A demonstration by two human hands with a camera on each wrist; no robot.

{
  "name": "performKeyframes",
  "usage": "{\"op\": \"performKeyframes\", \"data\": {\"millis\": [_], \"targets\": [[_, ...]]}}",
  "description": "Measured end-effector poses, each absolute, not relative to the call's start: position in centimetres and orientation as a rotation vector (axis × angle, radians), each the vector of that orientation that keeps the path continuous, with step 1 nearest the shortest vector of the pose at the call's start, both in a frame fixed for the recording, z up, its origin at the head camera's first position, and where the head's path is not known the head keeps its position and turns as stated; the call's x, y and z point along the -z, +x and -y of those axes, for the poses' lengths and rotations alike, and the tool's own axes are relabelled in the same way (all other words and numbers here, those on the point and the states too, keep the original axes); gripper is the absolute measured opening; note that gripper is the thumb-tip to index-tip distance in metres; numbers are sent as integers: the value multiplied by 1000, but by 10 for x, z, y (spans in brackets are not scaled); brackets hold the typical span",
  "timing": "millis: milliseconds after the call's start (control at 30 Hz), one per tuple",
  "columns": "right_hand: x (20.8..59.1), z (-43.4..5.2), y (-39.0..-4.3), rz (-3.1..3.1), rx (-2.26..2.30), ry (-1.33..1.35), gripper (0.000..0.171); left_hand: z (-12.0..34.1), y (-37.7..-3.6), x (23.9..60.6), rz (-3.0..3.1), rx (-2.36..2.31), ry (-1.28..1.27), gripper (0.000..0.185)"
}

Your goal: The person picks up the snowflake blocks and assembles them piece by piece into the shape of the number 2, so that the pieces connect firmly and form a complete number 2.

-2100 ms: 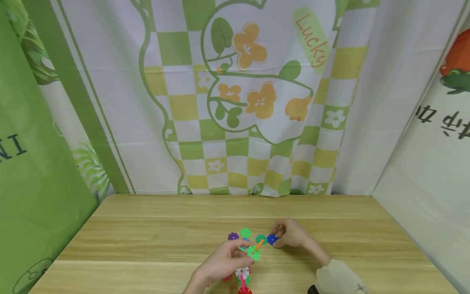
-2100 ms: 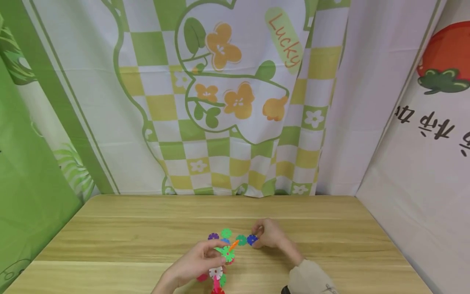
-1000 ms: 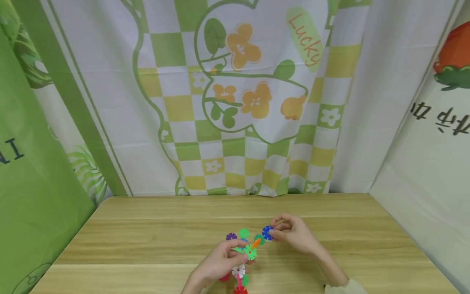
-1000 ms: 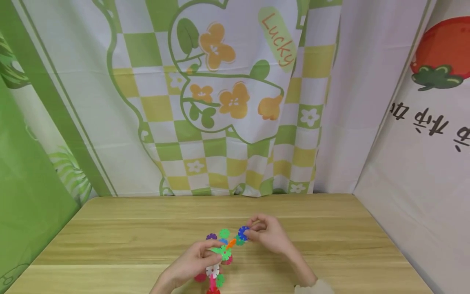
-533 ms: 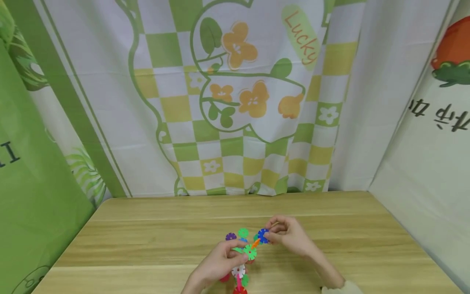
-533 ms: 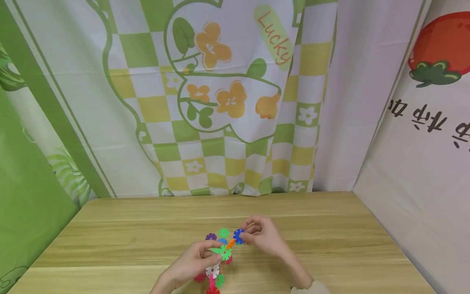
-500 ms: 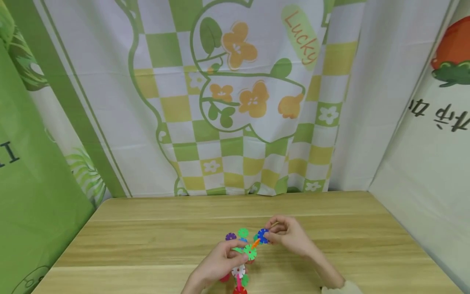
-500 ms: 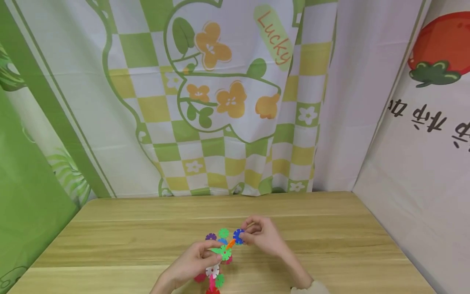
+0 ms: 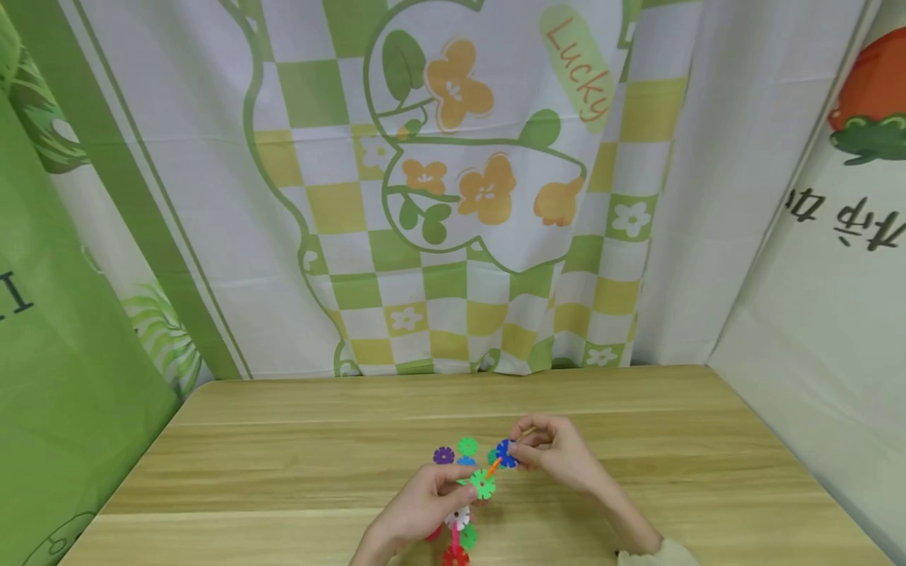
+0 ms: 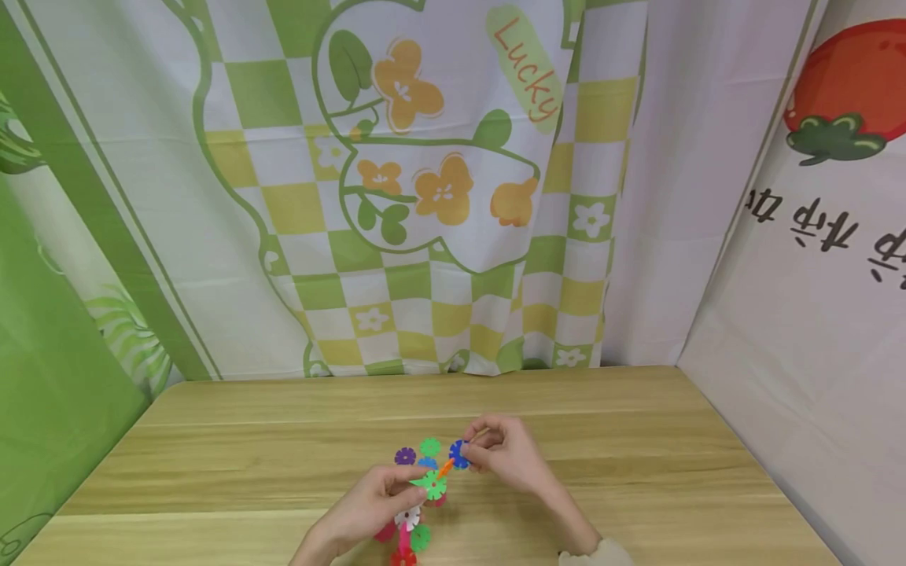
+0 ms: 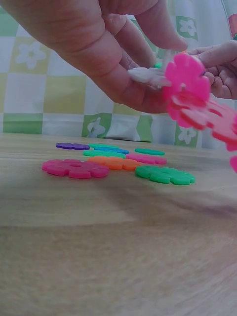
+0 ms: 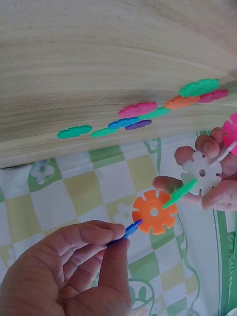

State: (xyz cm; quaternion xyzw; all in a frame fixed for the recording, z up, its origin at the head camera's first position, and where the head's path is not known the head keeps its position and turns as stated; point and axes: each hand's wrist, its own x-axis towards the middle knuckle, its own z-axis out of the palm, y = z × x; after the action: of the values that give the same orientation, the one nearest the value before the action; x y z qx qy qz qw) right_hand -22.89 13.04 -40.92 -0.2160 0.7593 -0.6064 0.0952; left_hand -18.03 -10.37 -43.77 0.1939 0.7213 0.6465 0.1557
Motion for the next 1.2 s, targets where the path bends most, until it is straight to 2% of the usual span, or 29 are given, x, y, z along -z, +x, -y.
{"op": "performKeyframes", "data": {"millis": [167, 533, 767, 967, 1200], "targets": [[409, -130, -229, -2255, 1798, -635, 17, 103, -181, 438, -2077, -1866, 512, 31], [411, -125, -226, -2399, 1734, -680, 14, 98, -178, 441, -2102, -1900, 437, 38], [407, -127, -226, -2276, 1742, -701, 17, 99, -179, 440, -1937, -1894, 453, 36], [411, -124, -224, -2161, 1731, -723, 16, 98, -178, 439, -2022, -1840, 493, 35], [415, -120, -221, -2087, 1715, -722, 16, 93, -177, 437, -1993, -1880, 419, 35]]}}
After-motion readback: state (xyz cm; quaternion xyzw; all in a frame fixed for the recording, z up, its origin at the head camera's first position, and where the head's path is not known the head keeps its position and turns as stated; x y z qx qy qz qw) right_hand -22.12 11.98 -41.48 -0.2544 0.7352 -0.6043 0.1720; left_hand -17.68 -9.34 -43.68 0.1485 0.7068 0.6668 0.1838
